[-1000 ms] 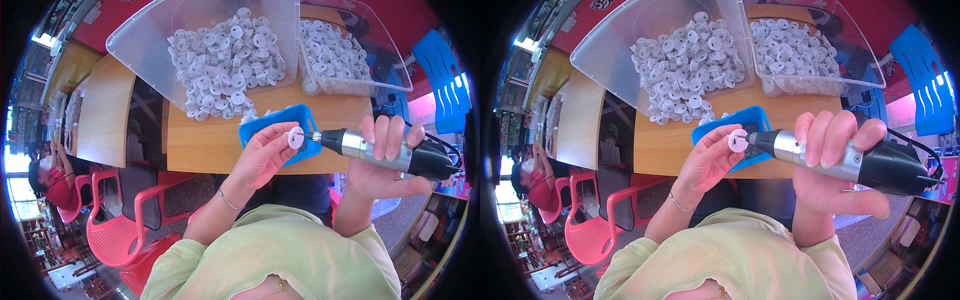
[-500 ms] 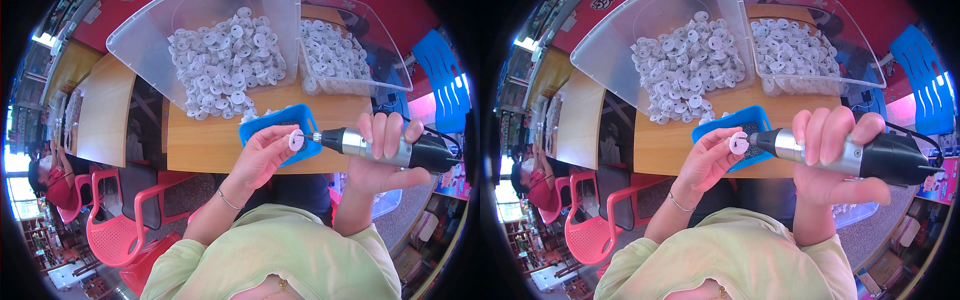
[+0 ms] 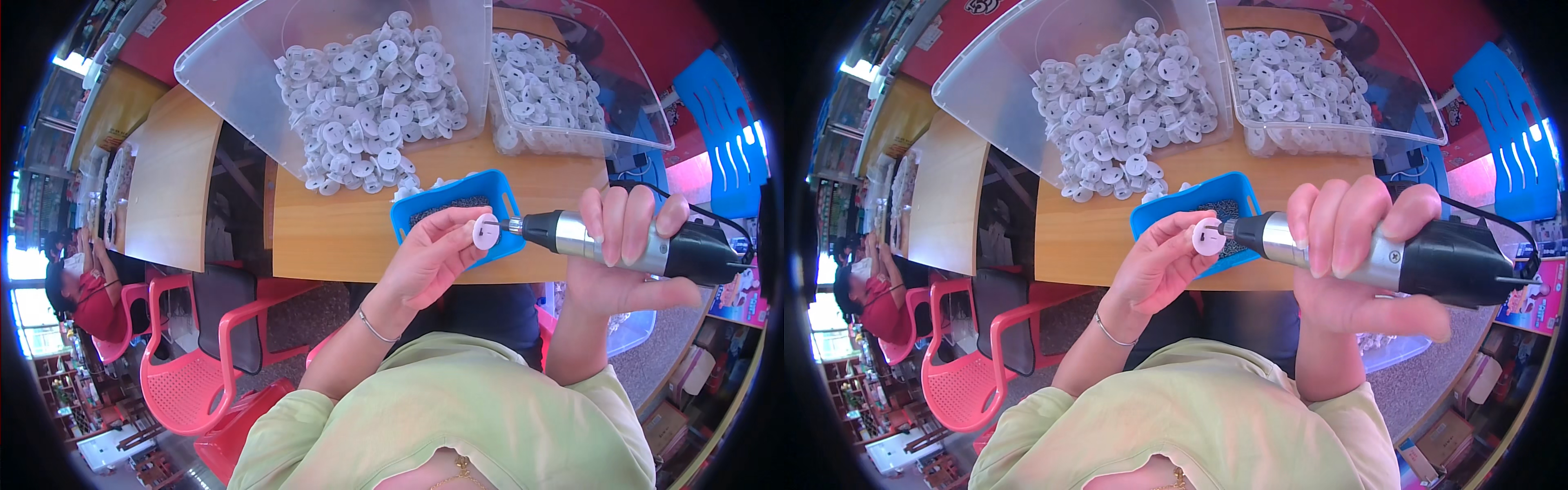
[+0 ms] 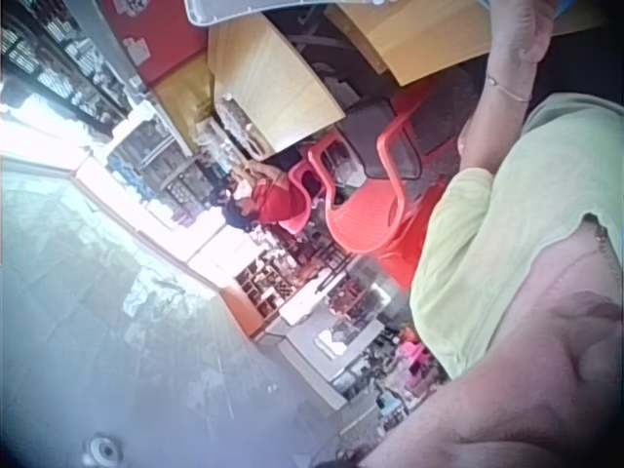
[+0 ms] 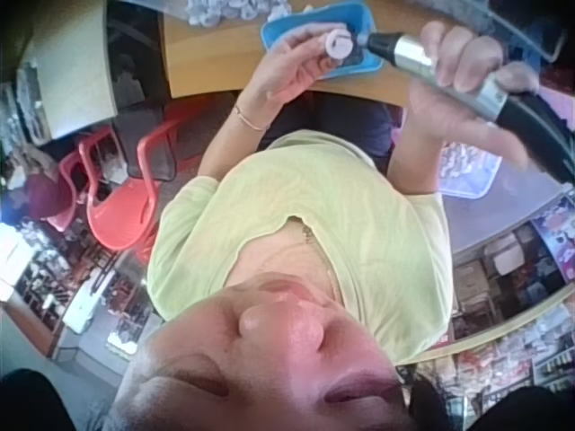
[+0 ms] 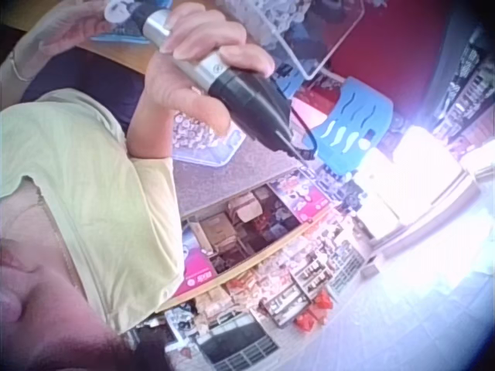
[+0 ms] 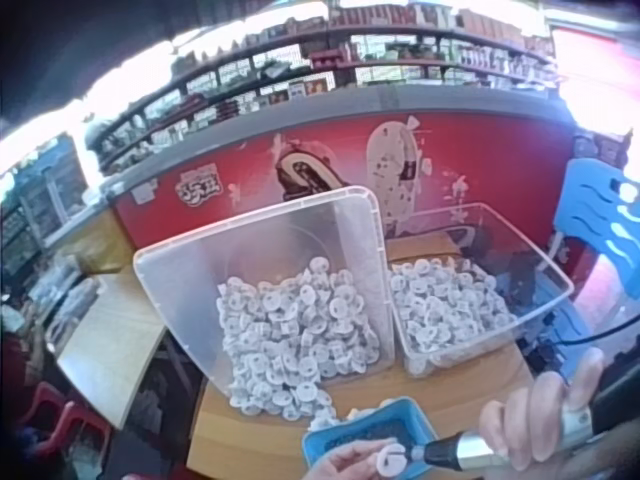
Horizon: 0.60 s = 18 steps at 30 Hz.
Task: Attaching small screws to plastic components using an electric screwdriver in a manufacturing setting.
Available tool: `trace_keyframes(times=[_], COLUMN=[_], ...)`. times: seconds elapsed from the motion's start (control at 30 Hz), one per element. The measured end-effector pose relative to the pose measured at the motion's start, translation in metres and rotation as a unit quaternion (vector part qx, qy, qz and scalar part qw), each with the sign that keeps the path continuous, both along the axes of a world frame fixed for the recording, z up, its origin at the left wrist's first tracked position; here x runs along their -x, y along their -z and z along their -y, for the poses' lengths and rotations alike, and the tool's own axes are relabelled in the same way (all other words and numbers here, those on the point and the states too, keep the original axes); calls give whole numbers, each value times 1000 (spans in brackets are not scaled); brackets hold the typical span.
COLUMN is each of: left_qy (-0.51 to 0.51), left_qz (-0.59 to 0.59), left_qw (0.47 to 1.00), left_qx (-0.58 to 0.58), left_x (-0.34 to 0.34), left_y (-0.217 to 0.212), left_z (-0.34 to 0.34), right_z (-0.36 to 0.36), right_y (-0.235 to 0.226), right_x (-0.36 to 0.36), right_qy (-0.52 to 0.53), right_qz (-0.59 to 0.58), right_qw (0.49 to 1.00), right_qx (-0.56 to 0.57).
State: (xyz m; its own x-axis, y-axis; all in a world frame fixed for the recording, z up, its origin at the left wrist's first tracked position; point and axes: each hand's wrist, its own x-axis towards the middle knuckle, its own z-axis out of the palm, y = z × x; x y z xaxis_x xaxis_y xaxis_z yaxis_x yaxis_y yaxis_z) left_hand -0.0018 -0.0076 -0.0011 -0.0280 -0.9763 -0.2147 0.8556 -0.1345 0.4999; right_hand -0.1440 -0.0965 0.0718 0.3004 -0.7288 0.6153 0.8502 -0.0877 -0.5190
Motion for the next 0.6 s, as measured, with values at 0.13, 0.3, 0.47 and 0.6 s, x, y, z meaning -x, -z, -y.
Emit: trace_keyframes(times=[0.13,0.3,0.47,0.6], left_qy=[4,18,51,60], left_qz=[-2,-22,-41,-45], left_qw=[1000,999,998,997], left_qx=[-8,-22,-26,-24], left_x=[-1,-2,-5,-4], left_y=[0,1,5,3], left_z=[0,-1,-4,-3], right_z=[0,6,6,3], right_y=[-1,3,3,-3], right_x=[-1,1,1,6], right_qy=[-2,-25,-42,-32], right_qz=[5,20,38,40], right_qw=[1000,999,998,999], right_qx=[4,19,36,-13])
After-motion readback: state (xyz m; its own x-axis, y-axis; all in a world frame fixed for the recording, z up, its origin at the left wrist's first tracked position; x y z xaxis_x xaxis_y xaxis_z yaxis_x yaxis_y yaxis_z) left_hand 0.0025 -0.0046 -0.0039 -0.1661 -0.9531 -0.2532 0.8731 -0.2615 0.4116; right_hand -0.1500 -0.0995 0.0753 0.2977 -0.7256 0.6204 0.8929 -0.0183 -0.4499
